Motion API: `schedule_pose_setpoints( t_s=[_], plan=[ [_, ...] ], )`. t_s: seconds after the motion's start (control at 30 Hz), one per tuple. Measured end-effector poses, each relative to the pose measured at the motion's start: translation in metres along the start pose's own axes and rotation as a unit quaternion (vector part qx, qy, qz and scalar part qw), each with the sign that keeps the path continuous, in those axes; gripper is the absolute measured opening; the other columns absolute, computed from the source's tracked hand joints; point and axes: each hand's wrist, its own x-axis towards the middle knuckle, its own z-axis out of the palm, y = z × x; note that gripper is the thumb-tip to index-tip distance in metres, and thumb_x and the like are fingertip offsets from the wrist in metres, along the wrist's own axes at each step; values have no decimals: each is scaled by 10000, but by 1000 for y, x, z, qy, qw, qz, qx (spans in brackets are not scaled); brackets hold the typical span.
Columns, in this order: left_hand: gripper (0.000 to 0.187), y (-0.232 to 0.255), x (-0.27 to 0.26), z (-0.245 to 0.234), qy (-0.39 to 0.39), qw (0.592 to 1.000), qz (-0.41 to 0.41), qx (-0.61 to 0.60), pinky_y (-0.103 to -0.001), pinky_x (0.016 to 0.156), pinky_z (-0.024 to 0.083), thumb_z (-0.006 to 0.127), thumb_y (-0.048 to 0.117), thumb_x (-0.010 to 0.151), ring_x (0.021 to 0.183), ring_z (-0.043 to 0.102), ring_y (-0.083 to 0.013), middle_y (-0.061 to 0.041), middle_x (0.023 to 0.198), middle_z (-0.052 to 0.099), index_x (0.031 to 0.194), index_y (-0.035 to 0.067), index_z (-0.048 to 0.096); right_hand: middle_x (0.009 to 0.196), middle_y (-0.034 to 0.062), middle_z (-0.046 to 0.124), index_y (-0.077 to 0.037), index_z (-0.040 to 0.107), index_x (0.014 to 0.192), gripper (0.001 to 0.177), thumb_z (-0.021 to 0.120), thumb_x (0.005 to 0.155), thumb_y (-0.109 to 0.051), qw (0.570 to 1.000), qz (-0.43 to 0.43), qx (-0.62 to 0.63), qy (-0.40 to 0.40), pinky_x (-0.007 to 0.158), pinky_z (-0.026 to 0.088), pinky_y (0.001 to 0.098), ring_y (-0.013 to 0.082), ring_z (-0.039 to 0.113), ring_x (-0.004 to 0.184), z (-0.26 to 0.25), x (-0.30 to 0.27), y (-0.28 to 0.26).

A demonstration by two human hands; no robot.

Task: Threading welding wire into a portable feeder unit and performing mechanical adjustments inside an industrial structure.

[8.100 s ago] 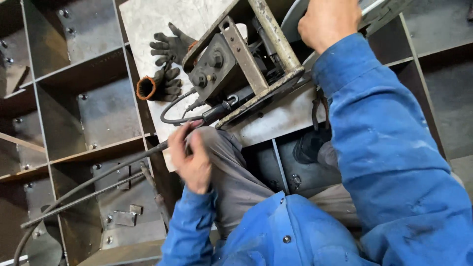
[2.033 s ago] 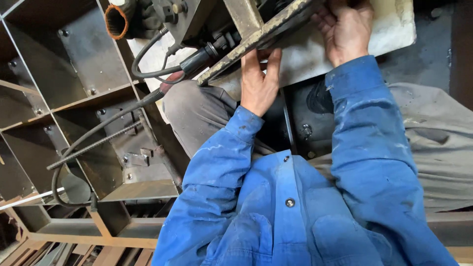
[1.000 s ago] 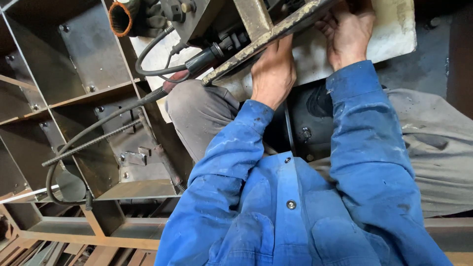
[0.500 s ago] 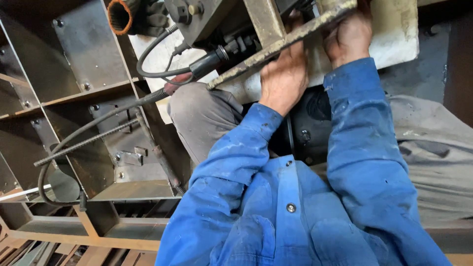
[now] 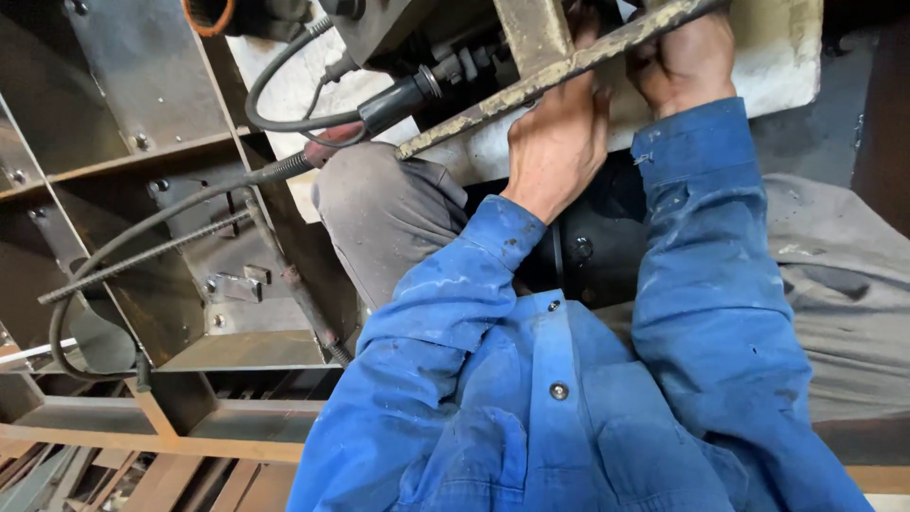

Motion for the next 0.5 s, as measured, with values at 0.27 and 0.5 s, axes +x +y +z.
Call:
schedule_pose_setpoints(
  t_s=[0.27, 0.5],
  plan=[
    [411, -3, -17, -16, 15, 999, -50, -11, -447, 614, 578, 616, 255, 1002, 832, 710, -365, -232, 1255, 603, 1340, 48, 506, 808, 72, 587, -76, 612, 928, 187, 670, 1101, -117, 990, 80, -117, -22, 588, 409, 291, 164, 501, 638, 29, -18, -25],
    [416, -10, -9, 0, 11, 997, -33, 69, -417, 600, 572, 655, 312, 1027, 825, 720, -301, -156, 1230, 610, 1366, 107, 527, 863, 62, 634, -72, 637, 994, 117, 675, 1104, -88, 988, 68, -131, -49, 579, 416, 286, 164, 573, 683, 44, -27, -29]
  ],
)
